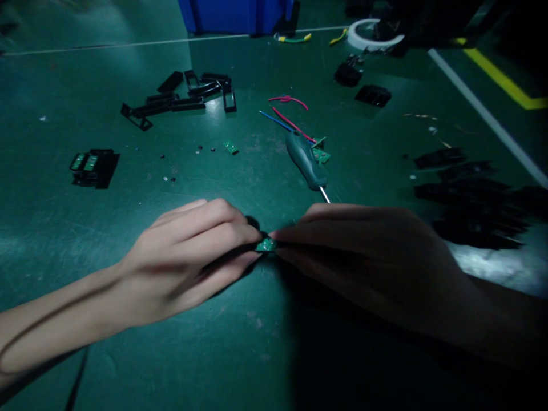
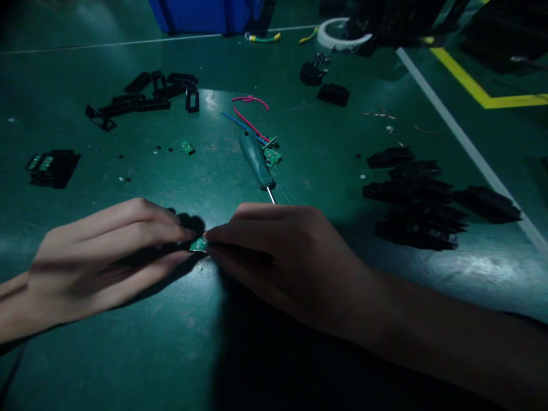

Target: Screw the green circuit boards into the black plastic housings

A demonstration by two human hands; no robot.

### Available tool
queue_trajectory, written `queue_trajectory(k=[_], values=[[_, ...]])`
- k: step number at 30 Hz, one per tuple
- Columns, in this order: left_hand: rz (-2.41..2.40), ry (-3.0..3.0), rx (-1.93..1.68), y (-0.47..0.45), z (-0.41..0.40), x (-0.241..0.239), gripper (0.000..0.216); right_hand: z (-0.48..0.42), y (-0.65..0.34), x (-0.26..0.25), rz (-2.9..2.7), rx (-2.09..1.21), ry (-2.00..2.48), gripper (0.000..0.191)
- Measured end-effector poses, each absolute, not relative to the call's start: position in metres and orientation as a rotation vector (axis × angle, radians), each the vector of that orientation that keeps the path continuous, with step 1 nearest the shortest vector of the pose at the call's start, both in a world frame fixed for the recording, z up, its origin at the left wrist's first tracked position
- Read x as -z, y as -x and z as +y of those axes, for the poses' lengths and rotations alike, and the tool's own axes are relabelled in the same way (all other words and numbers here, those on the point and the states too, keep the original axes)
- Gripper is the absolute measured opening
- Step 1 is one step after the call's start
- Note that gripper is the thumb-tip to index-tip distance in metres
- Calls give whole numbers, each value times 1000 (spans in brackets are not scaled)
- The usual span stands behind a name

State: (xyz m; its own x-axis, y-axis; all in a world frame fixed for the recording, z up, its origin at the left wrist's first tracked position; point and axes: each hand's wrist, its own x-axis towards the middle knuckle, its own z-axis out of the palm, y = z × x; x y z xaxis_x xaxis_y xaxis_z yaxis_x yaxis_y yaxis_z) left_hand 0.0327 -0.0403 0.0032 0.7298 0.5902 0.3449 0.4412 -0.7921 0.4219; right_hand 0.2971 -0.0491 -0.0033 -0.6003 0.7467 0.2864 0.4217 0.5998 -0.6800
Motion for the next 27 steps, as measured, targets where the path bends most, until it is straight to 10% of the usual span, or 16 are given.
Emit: queue_trajectory(k=[27], values=[[720,-2682,-677,-32,-39,2,19,-47,-297,4,-2230,-826,952,16]])
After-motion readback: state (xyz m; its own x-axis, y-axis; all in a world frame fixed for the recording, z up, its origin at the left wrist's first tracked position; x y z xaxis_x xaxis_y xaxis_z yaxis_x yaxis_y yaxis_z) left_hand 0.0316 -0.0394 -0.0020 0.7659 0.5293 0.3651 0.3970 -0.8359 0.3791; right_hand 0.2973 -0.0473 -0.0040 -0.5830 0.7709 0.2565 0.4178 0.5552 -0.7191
